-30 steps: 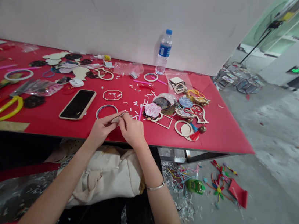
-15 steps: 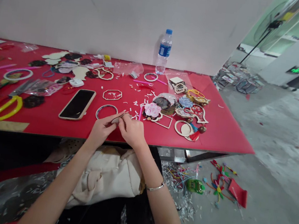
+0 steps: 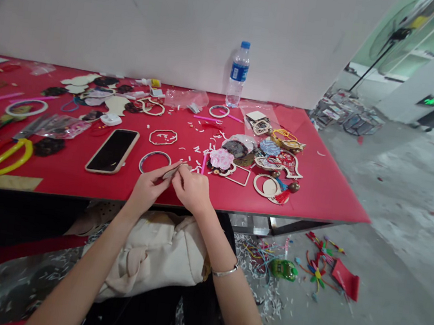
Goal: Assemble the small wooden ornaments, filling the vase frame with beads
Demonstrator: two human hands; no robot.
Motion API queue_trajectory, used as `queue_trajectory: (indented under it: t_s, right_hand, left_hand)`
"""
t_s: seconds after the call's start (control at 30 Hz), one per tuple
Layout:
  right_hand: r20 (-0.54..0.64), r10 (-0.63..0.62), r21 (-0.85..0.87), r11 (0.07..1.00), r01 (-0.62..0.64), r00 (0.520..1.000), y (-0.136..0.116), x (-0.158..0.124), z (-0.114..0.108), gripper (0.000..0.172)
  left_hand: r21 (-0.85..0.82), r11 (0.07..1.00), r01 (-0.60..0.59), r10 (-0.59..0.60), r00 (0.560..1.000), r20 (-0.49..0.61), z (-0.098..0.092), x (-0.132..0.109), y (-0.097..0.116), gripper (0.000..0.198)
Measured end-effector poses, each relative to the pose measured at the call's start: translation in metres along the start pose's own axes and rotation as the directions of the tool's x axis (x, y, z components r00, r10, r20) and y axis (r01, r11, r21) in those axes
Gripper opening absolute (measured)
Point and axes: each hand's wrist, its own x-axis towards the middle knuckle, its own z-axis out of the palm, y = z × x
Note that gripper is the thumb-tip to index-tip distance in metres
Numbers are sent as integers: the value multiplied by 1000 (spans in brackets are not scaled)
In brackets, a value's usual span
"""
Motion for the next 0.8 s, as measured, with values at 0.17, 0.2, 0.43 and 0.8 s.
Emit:
queue_trajectory:
  t_s: [0.17,0.2,0.43,0.8]
  right_hand:
    - [8,-13,11,1000,13,1000,-2,0,-3,21]
    - [4,-17,11,1000,17,1000,-2,0,-3,22]
    - [-28,-23,2,1000,23,999,-1,0,0,23]
    - [-29,-32,-1,999,32,999,-2,-1,-2,23]
  left_hand:
    - [0,1000,-7,7,1000,-4,0,0,-1,44]
    - [5,1000,-4,4,1000,-5,0,0,-2,45]
    - [-3,1000,5,-5,1000,-4,0,0,-1,44]
    - [4,1000,16,-16,1000,-4,0,0,-2,44]
